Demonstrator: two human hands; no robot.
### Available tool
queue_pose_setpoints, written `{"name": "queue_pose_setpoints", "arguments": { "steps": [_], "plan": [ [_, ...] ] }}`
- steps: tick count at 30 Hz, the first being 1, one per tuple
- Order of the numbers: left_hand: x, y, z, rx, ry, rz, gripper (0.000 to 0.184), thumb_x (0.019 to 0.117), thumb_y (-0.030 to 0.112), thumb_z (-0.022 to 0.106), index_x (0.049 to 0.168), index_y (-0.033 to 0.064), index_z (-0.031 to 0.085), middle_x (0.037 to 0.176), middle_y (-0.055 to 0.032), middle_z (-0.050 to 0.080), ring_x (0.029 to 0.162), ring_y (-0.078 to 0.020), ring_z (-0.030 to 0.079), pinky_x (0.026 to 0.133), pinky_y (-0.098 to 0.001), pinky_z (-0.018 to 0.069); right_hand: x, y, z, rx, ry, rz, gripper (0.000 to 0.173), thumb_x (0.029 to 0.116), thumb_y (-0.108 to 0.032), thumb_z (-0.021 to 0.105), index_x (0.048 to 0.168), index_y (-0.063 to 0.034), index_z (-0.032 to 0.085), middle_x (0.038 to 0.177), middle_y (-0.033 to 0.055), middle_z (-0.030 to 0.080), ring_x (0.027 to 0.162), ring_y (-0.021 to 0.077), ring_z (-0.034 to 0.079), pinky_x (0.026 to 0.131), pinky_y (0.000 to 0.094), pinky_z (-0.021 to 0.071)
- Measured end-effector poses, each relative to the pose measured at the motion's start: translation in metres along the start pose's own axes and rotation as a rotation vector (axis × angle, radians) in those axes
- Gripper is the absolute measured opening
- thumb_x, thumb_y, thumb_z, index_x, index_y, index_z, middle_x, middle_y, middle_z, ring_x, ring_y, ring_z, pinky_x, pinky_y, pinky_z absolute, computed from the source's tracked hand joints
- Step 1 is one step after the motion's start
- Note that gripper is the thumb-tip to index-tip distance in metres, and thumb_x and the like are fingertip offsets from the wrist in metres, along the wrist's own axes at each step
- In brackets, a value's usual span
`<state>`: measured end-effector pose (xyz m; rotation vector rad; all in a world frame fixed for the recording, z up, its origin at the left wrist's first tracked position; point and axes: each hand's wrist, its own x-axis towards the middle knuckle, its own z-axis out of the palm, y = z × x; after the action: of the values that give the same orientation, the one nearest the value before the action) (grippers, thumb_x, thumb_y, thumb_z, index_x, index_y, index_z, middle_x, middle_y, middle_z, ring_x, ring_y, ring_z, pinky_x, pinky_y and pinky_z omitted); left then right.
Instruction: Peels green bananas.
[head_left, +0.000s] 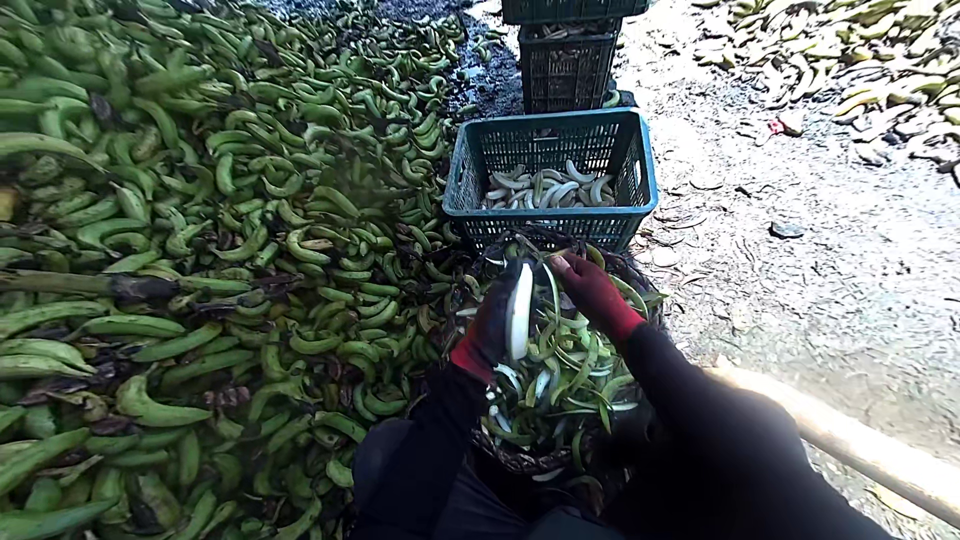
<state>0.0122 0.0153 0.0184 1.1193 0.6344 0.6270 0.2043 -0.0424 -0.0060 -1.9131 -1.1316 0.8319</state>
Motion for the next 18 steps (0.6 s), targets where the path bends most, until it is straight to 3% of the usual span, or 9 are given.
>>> {"name": "queue_pose_setpoints", "arguments": {
  "steps": [1, 3, 5, 6, 8, 10, 13, 16, 18],
  "plan": [
    [0.003, 0.007, -0.008, -0.060, -0.049, -0.017, 0.044, 0.1080, 0.048, 0.038, 0.129, 0.0176, 0.062, 0.081, -0.0033, 0.063, 0.060, -0.0114, 0.060, 0.053, -0.0265, 0.0552, -0.001, -0.001, -0.003, 0.001, 0.028, -0.037, 0.063, 0.1026, -0.070, 0.034, 0.115, -0.0180, 0.067, 0.088, 0.0127, 0.065, 0.076, 0.0321, 0.064, 0.066, 0.0602, 0.0505],
    [0.002, 0.017, -0.023, -0.107, 0.004, -0.013, 0.033, 0.1084, 0.038, 0.041, 0.121, 0.0170, 0.063, 0.086, -0.0027, 0.067, 0.066, -0.0110, 0.063, 0.059, -0.0268, 0.0564, -0.010, -0.005, -0.007, -0.088, -0.006, -0.256, 0.058, 0.1021, -0.064, 0.040, 0.114, -0.0139, 0.067, 0.102, 0.0101, 0.066, 0.088, 0.0280, 0.065, 0.076, 0.0578, 0.0529],
    [0.004, 0.020, -0.034, -0.230, 0.019, -0.030, 0.031, 0.1056, 0.039, 0.046, 0.116, 0.0177, 0.066, 0.087, -0.0012, 0.068, 0.068, -0.0091, 0.064, 0.060, -0.0248, 0.0563, -0.019, -0.007, -0.005, -0.236, -0.102, -0.548, 0.066, 0.0950, -0.071, 0.046, 0.109, -0.0119, 0.071, 0.104, 0.0092, 0.067, 0.095, 0.0249, 0.065, 0.085, 0.0532, 0.0524],
    [0.008, 0.021, -0.035, -0.322, -0.004, -0.065, 0.032, 0.1042, 0.041, 0.046, 0.114, 0.0162, 0.064, 0.083, -0.0005, 0.064, 0.063, -0.0078, 0.061, 0.056, -0.0228, 0.0545, -0.023, -0.009, -0.003, -0.318, -0.156, -0.646, 0.071, 0.0933, -0.077, 0.044, 0.111, -0.0140, 0.073, 0.105, 0.0088, 0.068, 0.100, 0.0252, 0.065, 0.093, 0.0534, 0.0498],
    [0.009, 0.019, -0.031, -0.406, 0.007, -0.107, 0.035, 0.1029, 0.045, 0.050, 0.115, 0.0155, 0.065, 0.080, 0.0001, 0.062, 0.060, -0.0074, 0.059, 0.054, -0.0219, 0.0538, -0.029, -0.013, 0.000, -0.411, -0.201, -0.721, 0.075, 0.0930, -0.080, 0.039, 0.111, -0.0158, 0.074, 0.101, 0.0083, 0.069, 0.099, 0.0259, 0.065, 0.095, 0.0535, 0.0476],
    [0.006, 0.009, -0.023, -0.335, 0.087, -0.083, 0.035, 0.1031, 0.047, 0.050, 0.114, 0.0177, 0.065, 0.080, 0.0006, 0.063, 0.061, -0.0074, 0.060, 0.055, -0.0232, 0.0537, -0.027, -0.014, 0.002, -0.438, -0.198, -0.633, 0.072, 0.0941, -0.078, 0.040, 0.112, -0.0164, 0.074, 0.103, 0.0085, 0.069, 0.100, 0.0270, 0.065, 0.094, 0.0545, 0.0474],
    [0.008, -0.013, -0.010, -0.330, 0.143, 0.009, 0.034, 0.1089, 0.035, 0.042, 0.123, 0.0129, 0.062, 0.100, -0.0064, 0.068, 0.084, -0.0149, 0.067, 0.074, -0.0322, 0.0584, -0.020, -0.010, 0.006, -0.423, -0.047, -0.400, 0.061, 0.0956, -0.068, 0.052, 0.113, -0.0136, 0.072, 0.108, 0.0131, 0.067, 0.103, 0.0327, 0.064, 0.092, 0.0589, 0.0472],
    [0.002, -0.014, 0.008, -0.306, 0.166, -0.035, 0.031, 0.1096, 0.031, 0.039, 0.116, 0.0111, 0.062, 0.091, -0.0060, 0.066, 0.077, -0.0144, 0.065, 0.069, -0.0313, 0.0580, -0.003, -0.008, -0.003, -0.358, 0.110, -0.163, 0.055, 0.1001, -0.061, 0.053, 0.117, -0.0106, 0.069, 0.111, 0.0196, 0.066, 0.100, 0.0402, 0.065, 0.083, 0.0656, 0.0488],
    [0.001, -0.019, 0.002, -0.289, 0.191, -0.076, 0.032, 0.1083, 0.033, 0.042, 0.116, 0.0102, 0.063, 0.090, -0.0072, 0.067, 0.074, -0.0157, 0.065, 0.065, -0.0317, 0.0583, 0.003, -0.007, -0.025, -0.178, 0.189, -0.065, 0.056, 0.1026, -0.060, 0.048, 0.121, -0.0105, 0.067, 0.112, 0.0197, 0.066, 0.102, 0.0400, 0.064, 0.084, 0.0670, 0.0482]
  ]
}}
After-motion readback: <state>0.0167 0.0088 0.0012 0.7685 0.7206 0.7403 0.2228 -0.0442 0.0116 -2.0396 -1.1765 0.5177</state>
